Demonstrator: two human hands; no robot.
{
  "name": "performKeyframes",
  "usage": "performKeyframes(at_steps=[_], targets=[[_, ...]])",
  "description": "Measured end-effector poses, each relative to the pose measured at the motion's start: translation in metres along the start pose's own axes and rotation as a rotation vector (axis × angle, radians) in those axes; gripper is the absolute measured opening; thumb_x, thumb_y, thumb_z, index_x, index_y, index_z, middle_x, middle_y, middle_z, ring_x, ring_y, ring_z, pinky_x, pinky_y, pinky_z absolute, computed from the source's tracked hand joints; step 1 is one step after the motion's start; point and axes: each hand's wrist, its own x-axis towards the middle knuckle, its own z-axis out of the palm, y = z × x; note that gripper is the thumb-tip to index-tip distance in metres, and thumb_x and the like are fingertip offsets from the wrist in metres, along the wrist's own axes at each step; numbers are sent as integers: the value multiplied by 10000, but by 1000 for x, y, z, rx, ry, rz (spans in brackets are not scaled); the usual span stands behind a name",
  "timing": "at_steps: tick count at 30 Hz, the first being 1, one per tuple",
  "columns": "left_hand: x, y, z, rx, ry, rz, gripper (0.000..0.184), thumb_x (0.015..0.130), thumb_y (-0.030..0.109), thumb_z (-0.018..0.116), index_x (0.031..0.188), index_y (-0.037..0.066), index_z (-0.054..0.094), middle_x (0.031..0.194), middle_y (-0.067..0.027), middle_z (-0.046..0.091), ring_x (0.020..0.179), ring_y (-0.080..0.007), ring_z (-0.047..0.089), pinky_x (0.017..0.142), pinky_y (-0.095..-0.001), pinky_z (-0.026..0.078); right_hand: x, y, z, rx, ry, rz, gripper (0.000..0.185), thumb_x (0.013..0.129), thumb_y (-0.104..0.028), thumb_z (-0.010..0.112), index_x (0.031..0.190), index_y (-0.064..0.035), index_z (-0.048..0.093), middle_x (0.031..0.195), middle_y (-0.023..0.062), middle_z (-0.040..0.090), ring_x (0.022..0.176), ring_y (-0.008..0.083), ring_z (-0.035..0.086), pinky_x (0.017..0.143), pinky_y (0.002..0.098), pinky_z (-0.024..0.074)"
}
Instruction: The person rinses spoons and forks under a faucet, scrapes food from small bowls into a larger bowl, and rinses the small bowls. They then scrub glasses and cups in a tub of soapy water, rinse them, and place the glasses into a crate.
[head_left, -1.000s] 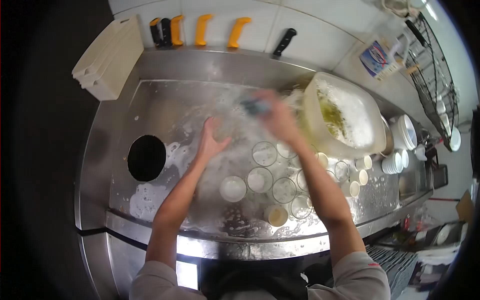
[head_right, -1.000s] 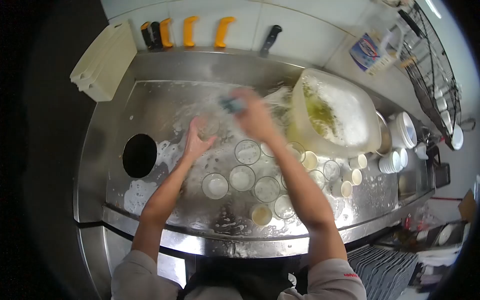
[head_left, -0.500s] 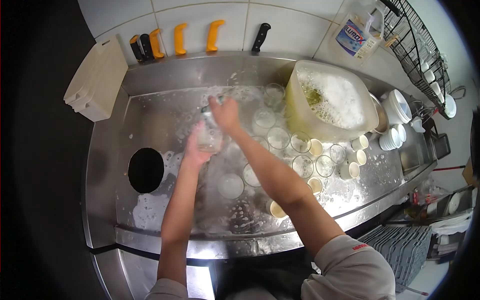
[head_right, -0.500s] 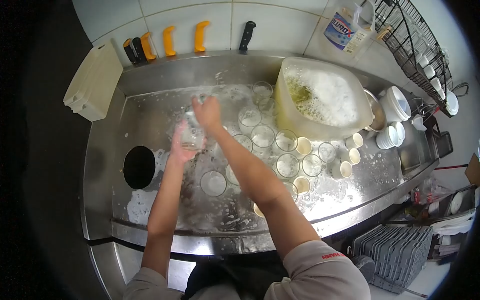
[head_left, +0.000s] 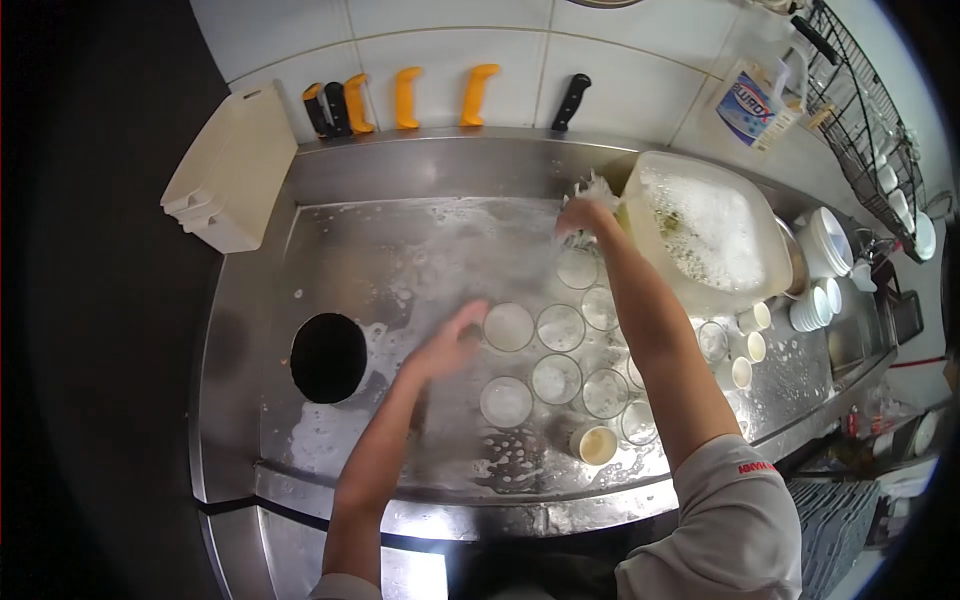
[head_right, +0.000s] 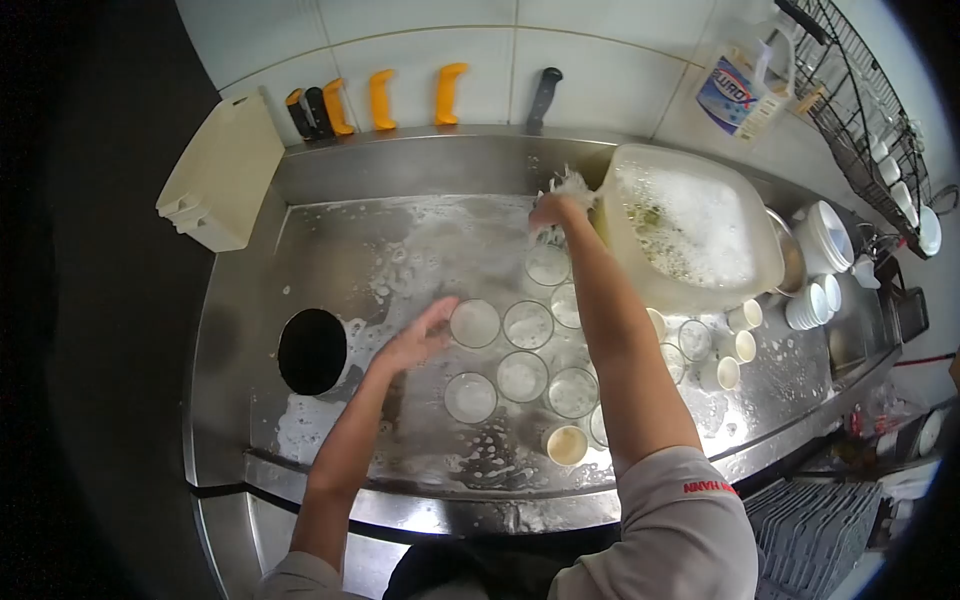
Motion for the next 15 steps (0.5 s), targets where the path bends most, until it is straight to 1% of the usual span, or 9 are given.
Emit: performKeyframes(at_steps=[1, 3, 5, 6, 8, 9, 11, 12, 15], targets=[[5, -8, -7, -55, -17, 34, 705, 810, 47, 582, 1432, 110, 257, 1390, -133, 405, 1255, -209, 400, 1043, -347, 317, -17, -29, -17, 35, -70, 6, 454, 632, -380, 683, 923, -32, 705, 1036, 159, 664, 921, 331, 642, 781, 401, 515], [25, -11, -14, 188, 243, 82, 651, 816, 116, 633, 1386, 54, 326, 1358, -153, 448, 1240, -259, 444, 1030, -369, 352, -41, -92, -41, 123, -99, 9, 505, 631, -408, 686, 966, -30, 694, 1055, 163, 658, 943, 338, 631, 799, 403, 500], [53, 5, -8, 375, 500, 202, 668, 791, 177, 676, 1357, 18, 358, 1291, -162, 517, 1226, -296, 474, 1023, -374, 372, -31, -129, -33, 235, 34, -148, 526, 663, -406, 681, 993, 3, 674, 1056, 196, 648, 953, 358, 622, 809, 405, 491], [64, 16, -6, 378, 566, 145, 638, 795, 210, 678, 1330, 18, 388, 1247, -154, 543, 1175, -297, 508, 990, -386, 400, -17, -140, -19, 278, 121, -266, 524, 695, -390, 675, 999, 36, 660, 1048, 228, 641, 951, 374, 618, 811, 406, 488], [83, 36, -10, 382, 695, 35, 588, 804, 276, 683, 1275, 17, 447, 1159, -138, 595, 1073, -299, 575, 923, -409, 456, -16, -181, -17, 649, 410, 2, 502, 727, -375, 676, 967, 66, 652, 1009, 267, 634, 956, 385, 616, 820, 413, 481], [88, 33, -23, -144, 513, -29, 558, 814, 302, 669, 1253, 24, 465, 1135, -148, 597, 1023, -294, 586, 868, -414, 471, -18, -196, -20, 832, 551, 142, 494, 743, -367, 677, 950, 81, 648, 989, 287, 630, 959, 390, 614, 824, 416, 477], [88, 14, -47, -1175, 73, -170, 509, 835, 355, 642, 1208, 38, 503, 1086, -167, 601, 924, -284, 610, 758, -424, 502, -29, -210, -29, 1415, 732, 219, 460, 779, -359, 660, 922, 78, 645, 941, 290, 635, 917, 395, 627, 804, 430, 482], [81, 31, -48, -1480, -114, -101, 491, 838, 400, 617, 1180, 61, 521, 1009, -166, 615, 850, -317, 618, 691, -450, 513, -31, -213, -32, 1706, 822, 262, 446, 797, -355, 652, 908, 77, 643, 917, 291, 638, 896, 397, 634, 794, 436, 485], [63, 52, -38, -1189, 190, -57, 524, 807, 300, 676, 1227, 51, 489, 1080, -153, 583, 948, -303, 586, 785, -418, 499, -17, -205, -30, 1163, 1089, 396, 423, 827, -371, 625, 847, 51, 636, 859, 261, 652, 783, 395, 647, 702, 456, 497]])
